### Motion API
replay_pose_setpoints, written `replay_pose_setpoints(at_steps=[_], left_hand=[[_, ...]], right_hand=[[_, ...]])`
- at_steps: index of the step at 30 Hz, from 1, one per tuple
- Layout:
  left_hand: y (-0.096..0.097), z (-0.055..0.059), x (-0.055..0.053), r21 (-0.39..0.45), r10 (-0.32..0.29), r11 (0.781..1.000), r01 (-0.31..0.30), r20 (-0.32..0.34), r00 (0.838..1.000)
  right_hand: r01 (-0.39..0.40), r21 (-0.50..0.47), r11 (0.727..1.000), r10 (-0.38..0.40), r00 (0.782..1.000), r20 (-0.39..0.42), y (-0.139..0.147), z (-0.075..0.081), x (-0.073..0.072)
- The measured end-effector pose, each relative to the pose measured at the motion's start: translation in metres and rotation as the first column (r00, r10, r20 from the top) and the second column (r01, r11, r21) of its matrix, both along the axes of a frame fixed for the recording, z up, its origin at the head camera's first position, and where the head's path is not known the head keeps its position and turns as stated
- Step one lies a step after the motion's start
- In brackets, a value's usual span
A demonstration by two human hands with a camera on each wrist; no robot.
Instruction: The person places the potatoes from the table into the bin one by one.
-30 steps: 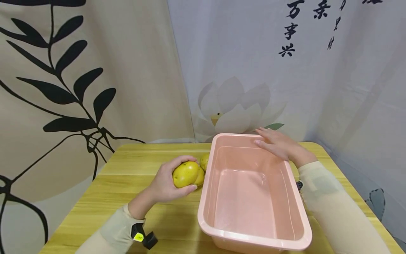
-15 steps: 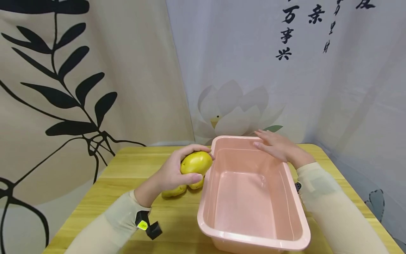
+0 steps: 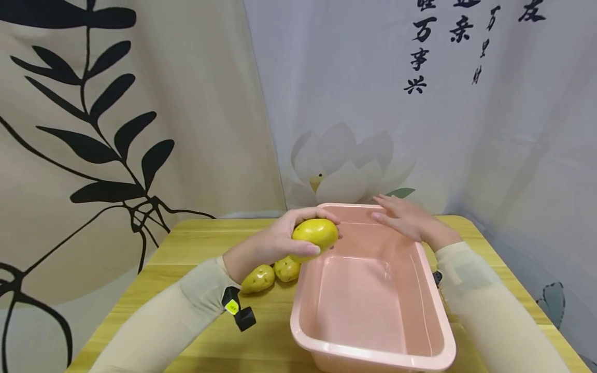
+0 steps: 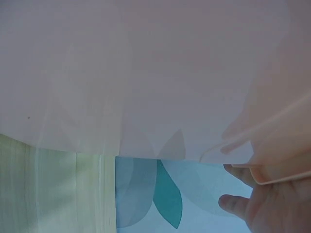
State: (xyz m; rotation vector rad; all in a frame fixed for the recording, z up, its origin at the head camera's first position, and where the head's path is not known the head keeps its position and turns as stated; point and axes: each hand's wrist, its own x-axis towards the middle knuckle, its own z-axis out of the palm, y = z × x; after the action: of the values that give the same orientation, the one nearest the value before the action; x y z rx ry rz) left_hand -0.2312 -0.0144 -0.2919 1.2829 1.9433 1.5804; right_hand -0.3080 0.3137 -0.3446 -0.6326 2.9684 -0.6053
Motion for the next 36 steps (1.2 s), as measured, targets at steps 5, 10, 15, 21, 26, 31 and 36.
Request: replay_pose_setpoints(at_steps=[5,10,15,21,26,31,36], left_hand=[[0.014,-0.002,-0.007,-0.019,-0.026,0.999,0.026,-0.024,0.999],[0.029,-0.004,-0.016,0.008,-0.076,0.997,0.077,-0.098,0.992],[0.039,-0.003,-0.019,-0.052,-0.061,0.997,0.056,-0.101,0.993],[0.048,-0.005,-0.019,-0.166,-0.057,0.985,0.042,-0.085,0.995],[0.059,-0.011,-0.021,-0.245,-0.095,0.967,0.066,-0.106,0.990],[0.071,-0.013,-0.018,-0.281,-0.152,0.951,0.131,-0.055,0.987],[0.078,-0.013,-0.015,-0.313,-0.169,0.937,0.153,-0.025,0.985]], right_hand=[[0.008,0.008,1.000,-0.008,1.000,0.012,-0.001,0.001,0.001],[0.006,0.000,1.000,-0.006,1.000,0.018,-0.001,0.000,0.002],[0.000,-0.010,1.000,0.000,1.000,0.011,-0.001,-0.001,0.002],[-0.009,-0.012,1.000,0.009,1.000,0.007,-0.001,0.001,0.003],[-0.011,-0.009,1.000,0.011,1.000,0.006,0.000,0.001,0.002],[-0.018,-0.007,1.000,0.018,1.000,0.007,0.000,-0.001,0.000],[-0.018,-0.011,1.000,0.018,1.000,-0.004,0.001,0.000,0.001]])
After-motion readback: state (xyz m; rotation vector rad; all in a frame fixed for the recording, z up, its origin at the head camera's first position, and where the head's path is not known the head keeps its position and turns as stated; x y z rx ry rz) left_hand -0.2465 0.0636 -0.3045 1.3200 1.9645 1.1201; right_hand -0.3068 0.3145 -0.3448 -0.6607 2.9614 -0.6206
